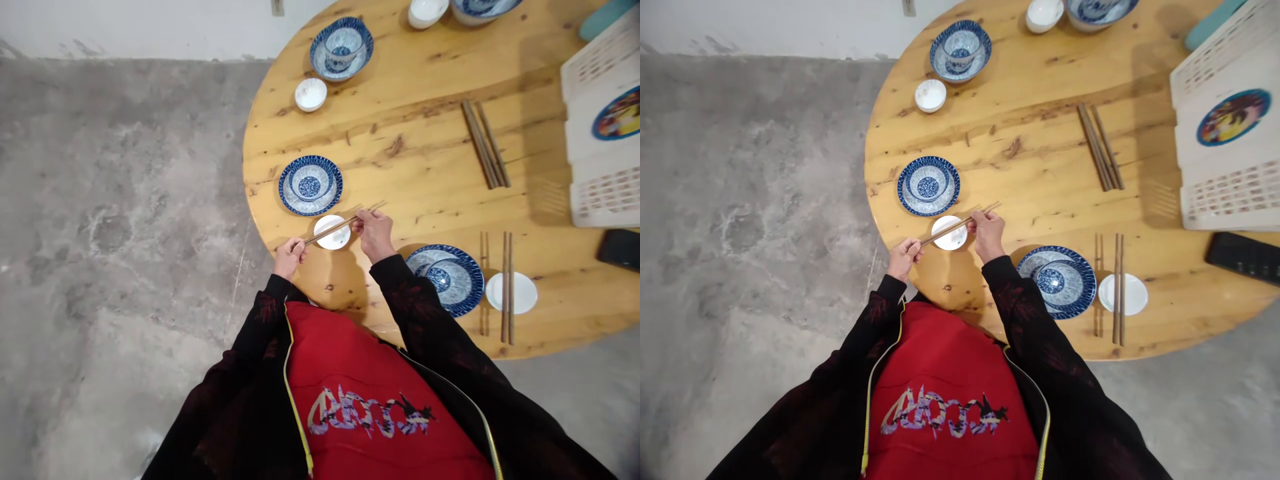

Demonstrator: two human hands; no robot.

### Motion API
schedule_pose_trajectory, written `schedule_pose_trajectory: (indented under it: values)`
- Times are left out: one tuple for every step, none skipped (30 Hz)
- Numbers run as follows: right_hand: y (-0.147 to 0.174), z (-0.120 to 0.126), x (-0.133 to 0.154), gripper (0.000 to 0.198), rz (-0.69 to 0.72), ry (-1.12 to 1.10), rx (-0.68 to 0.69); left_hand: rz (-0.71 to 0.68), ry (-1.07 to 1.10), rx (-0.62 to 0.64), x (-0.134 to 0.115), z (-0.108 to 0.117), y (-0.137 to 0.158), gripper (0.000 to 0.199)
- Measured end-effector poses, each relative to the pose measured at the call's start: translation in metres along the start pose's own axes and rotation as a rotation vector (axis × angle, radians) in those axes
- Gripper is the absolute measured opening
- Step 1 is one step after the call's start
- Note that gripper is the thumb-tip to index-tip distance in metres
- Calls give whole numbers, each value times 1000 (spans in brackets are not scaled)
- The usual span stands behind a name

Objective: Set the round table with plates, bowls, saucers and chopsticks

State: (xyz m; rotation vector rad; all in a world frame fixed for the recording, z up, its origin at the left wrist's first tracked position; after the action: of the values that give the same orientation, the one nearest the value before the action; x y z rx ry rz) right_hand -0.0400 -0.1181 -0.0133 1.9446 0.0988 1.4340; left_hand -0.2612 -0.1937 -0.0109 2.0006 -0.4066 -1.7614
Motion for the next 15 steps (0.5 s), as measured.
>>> schedule_pose_trajectory:
  values:
    - [-2,-1,-1,29,-15,-2,-5,9,-1,0,1,0,-2,20]
    - [-4,-2,-1,29,-29,-3,-4,18,-4,-2,3,0,-4,20]
    - [-5,-2,-1,29,-39,-4,1,28,-6,-5,4,1,-6,19]
    - [-7,-3,-2,28,-47,-6,8,34,-7,-9,6,1,-7,19]
    - [-9,-3,-3,28,-56,-8,16,39,-8,-10,7,1,-8,18]
    - [-11,-3,-4,28,-65,-11,24,42,-7,-11,9,1,-8,18]
    - [-13,-2,-6,27,-72,-12,32,46,-6,-12,10,1,-9,19]
    - [-14,-2,-8,27,-78,-12,39,51,-5,-13,12,1,-9,20]
    - [-16,-1,-9,27,-81,-12,46,55,-4,-13,13,2,-9,21]
    - [-17,-1,-11,27,-80,-10,53,57,-3,-13,14,2,-9,22]
    - [-19,0,-12,28,-76,-6,59,58,-3,-11,15,2,-9,22]
    - [-19,0,-14,29,-69,0,65,59,-3,-9,16,3,-9,23]
    - [-20,1,-15,29,-63,8,71,62,-5,-6,17,3,-10,23]
    - [-20,1,-15,29,-58,17,78,66,-7,-2,18,3,-10,24]
    - [-20,2,-16,29,-55,24,86,70,-10,-2,19,4,-11,25]
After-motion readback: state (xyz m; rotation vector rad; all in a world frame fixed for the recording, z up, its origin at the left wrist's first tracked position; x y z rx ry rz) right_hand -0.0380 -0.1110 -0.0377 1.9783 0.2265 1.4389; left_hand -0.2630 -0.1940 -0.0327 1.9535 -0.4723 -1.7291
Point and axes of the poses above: each hand's wrist, its own y-axis away from the middle knuckle, its own z-axis out of the back of the hand, x = y × z, the point moved 5 cm from there along -y, towards the middle knuckle, and after that the axes turned 4 degrees about x, right-handed, at the moved point
